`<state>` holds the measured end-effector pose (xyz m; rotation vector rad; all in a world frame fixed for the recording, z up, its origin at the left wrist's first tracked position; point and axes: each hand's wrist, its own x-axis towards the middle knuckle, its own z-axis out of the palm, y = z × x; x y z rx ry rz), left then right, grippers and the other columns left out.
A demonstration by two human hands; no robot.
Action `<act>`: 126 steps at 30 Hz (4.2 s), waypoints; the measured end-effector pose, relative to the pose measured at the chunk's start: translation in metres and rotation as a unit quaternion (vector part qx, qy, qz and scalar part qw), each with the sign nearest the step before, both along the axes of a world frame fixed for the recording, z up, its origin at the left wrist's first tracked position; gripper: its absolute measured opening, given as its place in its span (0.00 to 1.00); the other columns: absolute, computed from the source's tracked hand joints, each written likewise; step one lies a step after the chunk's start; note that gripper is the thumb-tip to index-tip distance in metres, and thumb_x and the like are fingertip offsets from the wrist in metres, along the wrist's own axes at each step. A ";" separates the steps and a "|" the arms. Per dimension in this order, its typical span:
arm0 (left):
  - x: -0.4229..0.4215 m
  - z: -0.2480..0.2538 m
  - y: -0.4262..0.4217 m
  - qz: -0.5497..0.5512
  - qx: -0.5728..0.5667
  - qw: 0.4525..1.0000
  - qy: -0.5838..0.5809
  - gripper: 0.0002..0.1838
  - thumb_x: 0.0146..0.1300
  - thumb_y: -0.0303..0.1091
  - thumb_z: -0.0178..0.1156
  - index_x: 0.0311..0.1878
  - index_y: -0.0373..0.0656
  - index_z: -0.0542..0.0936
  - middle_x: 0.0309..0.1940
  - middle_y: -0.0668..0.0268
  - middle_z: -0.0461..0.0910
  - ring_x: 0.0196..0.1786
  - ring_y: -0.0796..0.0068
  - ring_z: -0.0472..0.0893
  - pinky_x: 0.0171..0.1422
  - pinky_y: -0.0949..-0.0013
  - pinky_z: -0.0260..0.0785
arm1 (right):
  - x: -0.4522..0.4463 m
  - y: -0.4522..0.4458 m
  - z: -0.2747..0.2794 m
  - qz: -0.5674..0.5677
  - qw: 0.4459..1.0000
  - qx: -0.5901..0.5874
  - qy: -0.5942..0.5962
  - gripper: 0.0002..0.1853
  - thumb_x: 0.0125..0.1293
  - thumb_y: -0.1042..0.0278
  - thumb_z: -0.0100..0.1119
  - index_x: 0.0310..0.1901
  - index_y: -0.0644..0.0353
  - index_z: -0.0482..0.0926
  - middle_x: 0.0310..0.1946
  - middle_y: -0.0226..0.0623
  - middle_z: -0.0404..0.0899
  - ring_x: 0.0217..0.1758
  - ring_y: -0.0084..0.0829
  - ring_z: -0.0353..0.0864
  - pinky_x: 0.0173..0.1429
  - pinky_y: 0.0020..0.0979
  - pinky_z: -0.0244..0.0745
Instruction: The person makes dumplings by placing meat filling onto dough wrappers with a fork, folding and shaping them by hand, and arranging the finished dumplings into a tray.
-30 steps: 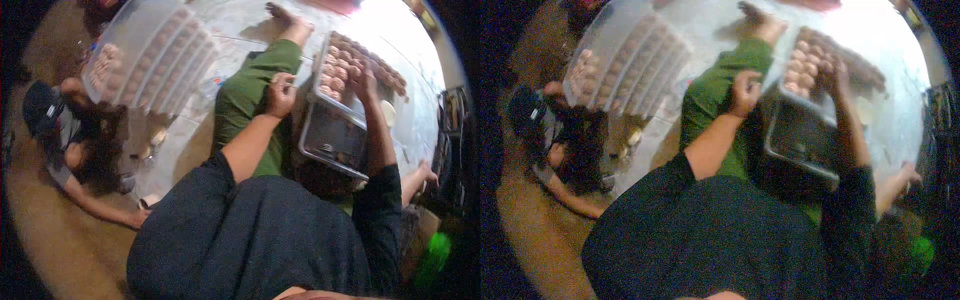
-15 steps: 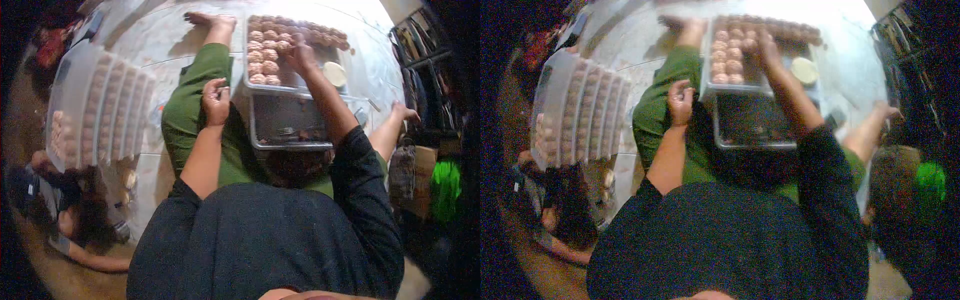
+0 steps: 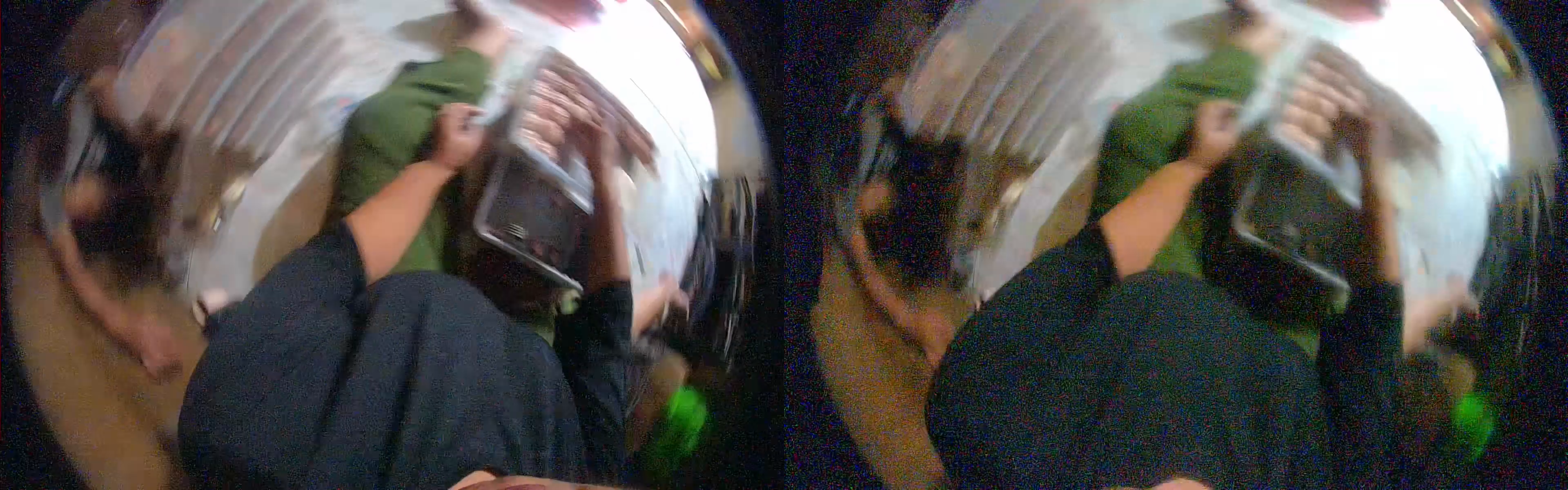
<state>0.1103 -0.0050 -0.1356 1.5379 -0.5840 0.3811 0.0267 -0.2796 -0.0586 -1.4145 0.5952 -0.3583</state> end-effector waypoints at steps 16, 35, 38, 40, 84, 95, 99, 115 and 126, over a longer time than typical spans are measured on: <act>0.015 -0.035 -0.024 0.132 0.014 0.991 -0.019 0.07 0.40 0.29 0.63 0.26 0.43 0.77 0.37 0.50 0.73 0.36 0.56 0.77 0.43 0.60 0.69 | -0.173 -0.077 0.035 0.026 0.946 -0.314 -0.076 0.21 0.61 0.69 0.55 0.55 0.64 0.67 0.52 0.41 0.73 0.47 0.32 0.76 0.47 0.32 0.72; -0.024 0.028 0.007 -0.144 0.086 0.966 0.199 0.16 0.64 0.38 0.54 0.49 0.37 0.71 0.36 0.66 0.76 0.34 0.83 0.73 0.39 0.76 0.67 | -0.319 -0.017 -0.038 -0.273 0.820 -0.450 0.225 0.15 0.53 0.69 0.59 0.45 0.56 0.78 0.43 0.40 0.79 0.40 0.33 0.80 0.46 0.31 0.74; -0.014 0.013 0.007 -0.142 0.100 0.968 0.183 0.15 0.65 0.38 0.53 0.48 0.37 0.72 0.38 0.64 0.75 0.35 0.80 0.72 0.40 0.75 0.67 | -0.315 -0.036 -0.071 -0.227 0.847 -0.391 0.279 0.18 0.54 0.70 0.59 0.49 0.56 0.77 0.45 0.37 0.79 0.42 0.27 0.80 0.46 0.26 0.74; -0.014 0.010 0.009 -0.152 0.090 0.969 0.171 0.15 0.65 0.37 0.52 0.48 0.36 0.72 0.38 0.63 0.75 0.37 0.77 0.73 0.42 0.74 0.67 | -0.305 -0.041 -0.090 -0.199 0.875 -0.349 0.271 0.18 0.54 0.68 0.60 0.49 0.56 0.77 0.45 0.37 0.79 0.43 0.28 0.80 0.46 0.25 0.74; 0.024 -0.062 -0.094 0.103 -0.115 0.977 0.144 0.13 0.39 0.28 0.65 0.26 0.42 0.70 0.22 0.55 0.71 0.29 0.57 0.72 0.33 0.58 0.62 | -0.278 -0.038 -0.078 0.052 0.830 -0.450 0.326 0.21 0.61 0.59 0.51 0.55 0.58 0.72 0.53 0.40 0.73 0.55 0.37 0.71 0.59 0.35 0.63; -0.008 -0.015 -0.025 -0.054 -0.113 0.982 0.142 0.08 0.50 0.28 0.60 0.33 0.35 0.76 0.32 0.54 0.77 0.39 0.72 0.76 0.41 0.65 0.69 | -0.310 -0.056 -0.114 -0.016 0.826 -0.459 0.327 0.23 0.60 0.55 0.52 0.55 0.55 0.72 0.54 0.38 0.72 0.57 0.38 0.69 0.61 0.36 0.62; -0.013 -0.008 -0.003 -0.009 0.073 0.991 0.116 0.13 0.53 0.34 0.60 0.39 0.37 0.72 0.32 0.56 0.74 0.37 0.62 0.74 0.44 0.61 0.67 | -0.322 -0.075 -0.146 -0.091 0.813 -0.474 0.325 0.23 0.60 0.54 0.52 0.55 0.54 0.72 0.55 0.37 0.72 0.58 0.38 0.69 0.61 0.37 0.61; -0.100 0.091 -0.025 -0.336 0.144 0.927 -0.087 0.12 0.52 0.18 0.58 0.42 0.37 0.75 0.44 0.58 0.73 0.44 0.71 0.76 0.47 0.71 0.72 | -0.153 -0.041 0.065 -0.064 0.844 -0.531 0.049 0.12 0.57 0.75 0.58 0.45 0.59 0.78 0.42 0.41 0.79 0.39 0.31 0.79 0.42 0.30 0.75; -0.087 0.083 -0.022 -0.416 0.136 0.896 0.076 0.14 0.50 0.18 0.58 0.42 0.38 0.76 0.43 0.60 0.74 0.40 0.71 0.78 0.45 0.72 0.72 | -0.118 -0.068 0.036 0.001 0.760 -0.609 0.225 0.04 0.54 0.68 0.59 0.30 0.55 0.82 0.26 0.43 0.80 0.31 0.38 0.81 0.36 0.33 0.74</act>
